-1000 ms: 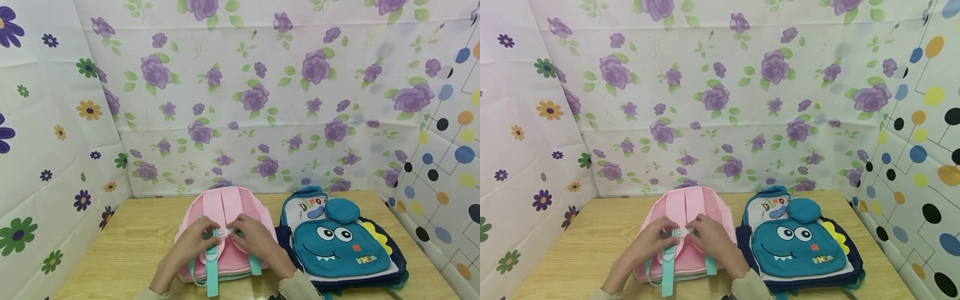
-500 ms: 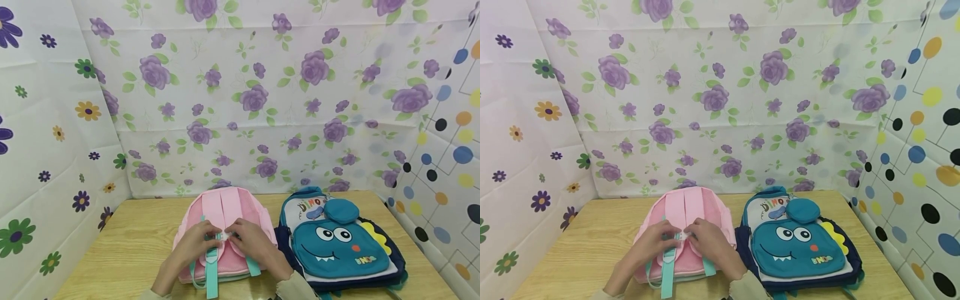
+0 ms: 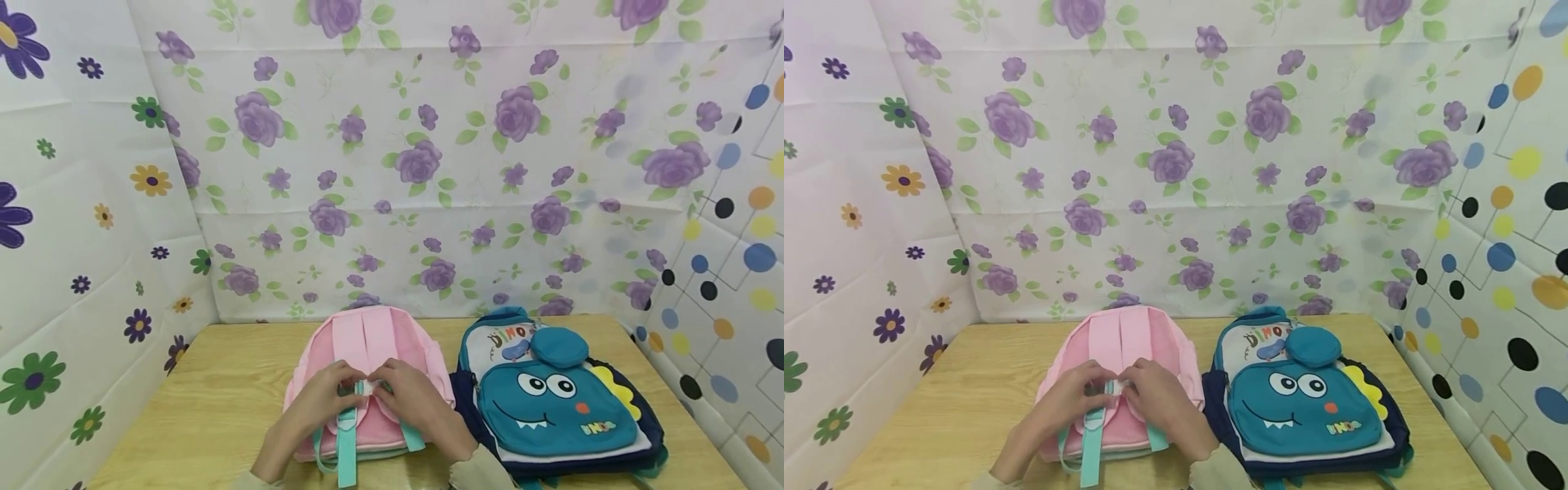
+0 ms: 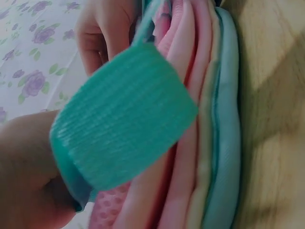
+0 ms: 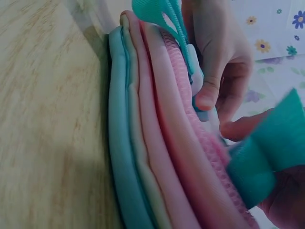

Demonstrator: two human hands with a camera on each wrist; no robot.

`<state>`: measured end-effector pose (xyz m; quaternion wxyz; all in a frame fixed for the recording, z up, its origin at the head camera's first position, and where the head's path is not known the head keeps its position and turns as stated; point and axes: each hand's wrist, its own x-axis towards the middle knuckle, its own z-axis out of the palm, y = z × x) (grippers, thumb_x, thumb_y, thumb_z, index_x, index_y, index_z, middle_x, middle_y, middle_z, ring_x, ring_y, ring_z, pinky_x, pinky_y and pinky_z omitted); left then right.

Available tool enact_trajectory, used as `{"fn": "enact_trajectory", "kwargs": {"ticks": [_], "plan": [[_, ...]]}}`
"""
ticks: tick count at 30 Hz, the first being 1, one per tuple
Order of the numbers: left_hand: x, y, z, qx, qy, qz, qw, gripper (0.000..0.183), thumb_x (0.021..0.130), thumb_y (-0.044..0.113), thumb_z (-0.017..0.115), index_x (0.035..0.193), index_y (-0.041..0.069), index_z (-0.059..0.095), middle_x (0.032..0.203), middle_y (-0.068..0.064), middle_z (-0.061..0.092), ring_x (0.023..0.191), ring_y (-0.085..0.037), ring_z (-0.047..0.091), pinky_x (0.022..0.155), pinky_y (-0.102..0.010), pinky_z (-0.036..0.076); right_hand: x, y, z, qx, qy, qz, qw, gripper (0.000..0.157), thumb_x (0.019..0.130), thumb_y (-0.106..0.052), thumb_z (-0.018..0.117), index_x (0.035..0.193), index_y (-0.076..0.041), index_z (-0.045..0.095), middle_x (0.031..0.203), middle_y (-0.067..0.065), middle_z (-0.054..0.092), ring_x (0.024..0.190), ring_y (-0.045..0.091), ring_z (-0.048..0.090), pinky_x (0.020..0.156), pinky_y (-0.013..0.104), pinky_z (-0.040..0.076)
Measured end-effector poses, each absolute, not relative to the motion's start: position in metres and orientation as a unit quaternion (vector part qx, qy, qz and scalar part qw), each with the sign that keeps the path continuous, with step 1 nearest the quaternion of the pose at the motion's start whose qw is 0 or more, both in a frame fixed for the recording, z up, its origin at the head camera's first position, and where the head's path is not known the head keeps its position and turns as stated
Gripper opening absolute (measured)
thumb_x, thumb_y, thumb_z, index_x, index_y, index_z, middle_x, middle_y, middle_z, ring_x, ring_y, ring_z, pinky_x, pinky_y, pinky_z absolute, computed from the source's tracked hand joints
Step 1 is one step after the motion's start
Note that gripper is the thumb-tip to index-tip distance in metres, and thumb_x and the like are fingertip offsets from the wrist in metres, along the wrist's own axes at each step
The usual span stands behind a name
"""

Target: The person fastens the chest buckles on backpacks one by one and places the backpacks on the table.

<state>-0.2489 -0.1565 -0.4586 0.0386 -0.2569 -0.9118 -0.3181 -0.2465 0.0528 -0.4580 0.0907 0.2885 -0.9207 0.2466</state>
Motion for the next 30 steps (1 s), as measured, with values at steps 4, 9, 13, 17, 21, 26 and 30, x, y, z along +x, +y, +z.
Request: {"fn": "enact_trajectory", "kwargs": {"ticks": [4, 9, 13, 17, 21, 26, 30], "plan": [[-0.249, -0.158, -0.456, -0.263, -0.905, -0.332, 0.025, 0.034, 0.085, 0.033, 0.078, 0.115, 0.018, 0.071, 0.101, 0.008, 0.06, 0.098, -0.014, 0.06, 0.085, -0.034, 0.053, -0.245, 0.059, -0.448, 0.29, -0.919, 0.251, 0.09, 0.018, 0.095, -0.02, 0.067, 0.111, -0.015, 0.074, 0.105, -0.003, 0.068, 0.098, 0.012, 0.065, 0.088, 0.031, 0.055], [-0.247, -0.157, -0.453, -0.274, -0.901, -0.336, 0.021, 0.031, 0.092, 0.034, 0.072, 0.117, 0.016, 0.07, 0.106, 0.006, 0.063, 0.104, -0.015, 0.06, 0.089, -0.039, 0.053, -0.243, 0.071, -0.439, 0.292, -0.919, 0.251, 0.087, 0.018, 0.096, -0.02, 0.066, 0.111, -0.016, 0.073, 0.105, -0.003, 0.069, 0.095, 0.011, 0.065, 0.083, 0.03, 0.055], [-0.247, -0.155, -0.451, -0.282, -0.899, -0.335, 0.025, 0.03, 0.094, 0.033, 0.069, 0.118, 0.016, 0.07, 0.109, 0.007, 0.064, 0.106, -0.013, 0.059, 0.091, -0.039, 0.053, -0.241, 0.084, -0.434, 0.287, -0.92, 0.253, 0.087, 0.018, 0.097, -0.021, 0.065, 0.112, -0.015, 0.073, 0.106, -0.002, 0.069, 0.097, 0.014, 0.066, 0.084, 0.032, 0.056], [-0.247, -0.151, -0.45, -0.29, -0.896, -0.335, 0.031, 0.03, 0.094, 0.033, 0.068, 0.118, 0.016, 0.07, 0.11, 0.007, 0.066, 0.105, -0.012, 0.059, 0.092, -0.04, 0.052, -0.241, 0.095, -0.432, 0.283, -0.917, 0.266, 0.091, 0.018, 0.097, -0.021, 0.064, 0.112, -0.014, 0.073, 0.106, -0.002, 0.069, 0.1, 0.018, 0.067, 0.086, 0.035, 0.056], [-0.246, -0.147, -0.447, -0.296, -0.897, -0.327, 0.034, 0.029, 0.095, 0.032, 0.068, 0.119, 0.017, 0.07, 0.112, 0.005, 0.067, 0.106, -0.011, 0.058, 0.092, -0.039, 0.052, -0.242, 0.105, -0.433, 0.276, -0.916, 0.277, 0.091, 0.019, 0.097, -0.021, 0.065, 0.112, -0.014, 0.073, 0.105, -0.003, 0.069, 0.099, 0.018, 0.067, 0.085, 0.036, 0.057], [-0.247, -0.139, -0.443, -0.309, -0.897, -0.312, 0.05, 0.028, 0.094, 0.031, 0.068, 0.119, 0.017, 0.07, 0.111, 0.004, 0.067, 0.105, -0.013, 0.06, 0.091, -0.036, 0.051, -0.242, 0.117, -0.432, 0.26, -0.916, 0.289, 0.093, 0.019, 0.095, -0.019, 0.067, 0.113, -0.014, 0.073, 0.103, -0.003, 0.07, 0.099, 0.018, 0.067, 0.087, 0.04, 0.056], [-0.248, -0.128, -0.439, -0.317, -0.895, -0.308, 0.055, 0.028, 0.094, 0.029, 0.069, 0.119, 0.016, 0.07, 0.11, 0.003, 0.068, 0.105, -0.014, 0.061, 0.091, -0.036, 0.051, -0.241, 0.127, -0.428, 0.25, -0.919, 0.287, 0.101, 0.018, 0.095, -0.019, 0.067, 0.112, -0.015, 0.074, 0.102, -0.004, 0.07, 0.1, 0.017, 0.066, 0.089, 0.041, 0.056]]}}
